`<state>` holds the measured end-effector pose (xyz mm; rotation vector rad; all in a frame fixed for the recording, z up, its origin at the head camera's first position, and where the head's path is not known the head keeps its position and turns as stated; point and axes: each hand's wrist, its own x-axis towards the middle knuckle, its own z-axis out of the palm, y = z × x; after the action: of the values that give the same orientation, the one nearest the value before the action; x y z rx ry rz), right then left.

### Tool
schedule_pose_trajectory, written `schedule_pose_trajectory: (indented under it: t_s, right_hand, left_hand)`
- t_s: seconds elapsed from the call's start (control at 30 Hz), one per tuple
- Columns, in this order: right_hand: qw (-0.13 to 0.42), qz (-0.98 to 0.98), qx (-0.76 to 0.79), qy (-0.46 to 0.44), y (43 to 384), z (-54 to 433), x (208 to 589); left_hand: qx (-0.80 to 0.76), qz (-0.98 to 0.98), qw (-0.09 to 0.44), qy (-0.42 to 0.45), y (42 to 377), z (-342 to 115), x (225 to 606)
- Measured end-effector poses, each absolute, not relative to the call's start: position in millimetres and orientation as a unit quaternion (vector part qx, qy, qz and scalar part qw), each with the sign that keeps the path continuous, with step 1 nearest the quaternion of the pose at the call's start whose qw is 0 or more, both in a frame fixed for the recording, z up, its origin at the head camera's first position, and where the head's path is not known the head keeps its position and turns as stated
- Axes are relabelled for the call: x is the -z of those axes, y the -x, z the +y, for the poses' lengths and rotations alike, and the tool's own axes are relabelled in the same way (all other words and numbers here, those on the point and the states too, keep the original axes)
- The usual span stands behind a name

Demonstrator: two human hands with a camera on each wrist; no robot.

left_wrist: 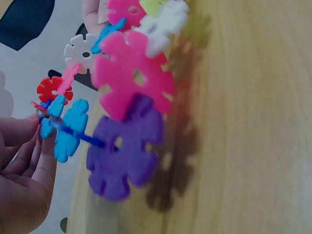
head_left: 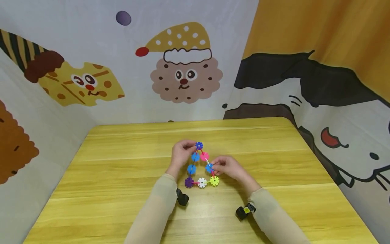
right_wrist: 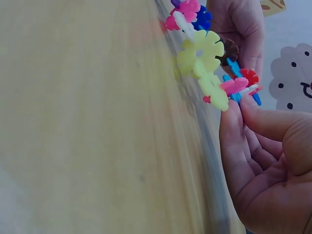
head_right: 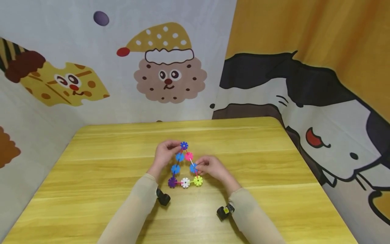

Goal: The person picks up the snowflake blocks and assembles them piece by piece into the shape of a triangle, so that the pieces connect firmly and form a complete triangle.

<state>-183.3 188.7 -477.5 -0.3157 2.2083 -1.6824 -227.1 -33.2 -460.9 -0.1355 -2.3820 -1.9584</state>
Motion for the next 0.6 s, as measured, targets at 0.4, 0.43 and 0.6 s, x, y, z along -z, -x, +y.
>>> schedule_pose_trajectory:
  t_s: [0.4, 0.43, 0.6]
  right_hand:
    - [0.170, 0.788, 0.591, 0.044, 192, 185, 482]
    - [0.169, 0.791, 0.587, 0.042, 193, 184, 483]
    - [0.162, 0.797, 0.580, 0.032, 194, 182, 482]
  left_hand:
    - [0.543, -0.837, -0.019, 0.063, 225, -42, 467]
    - [0.539, -0.840, -0.020, 0.064, 225, -42, 467]
    - [0.526, -0.847, -0.018, 0.077, 221, -50, 471]
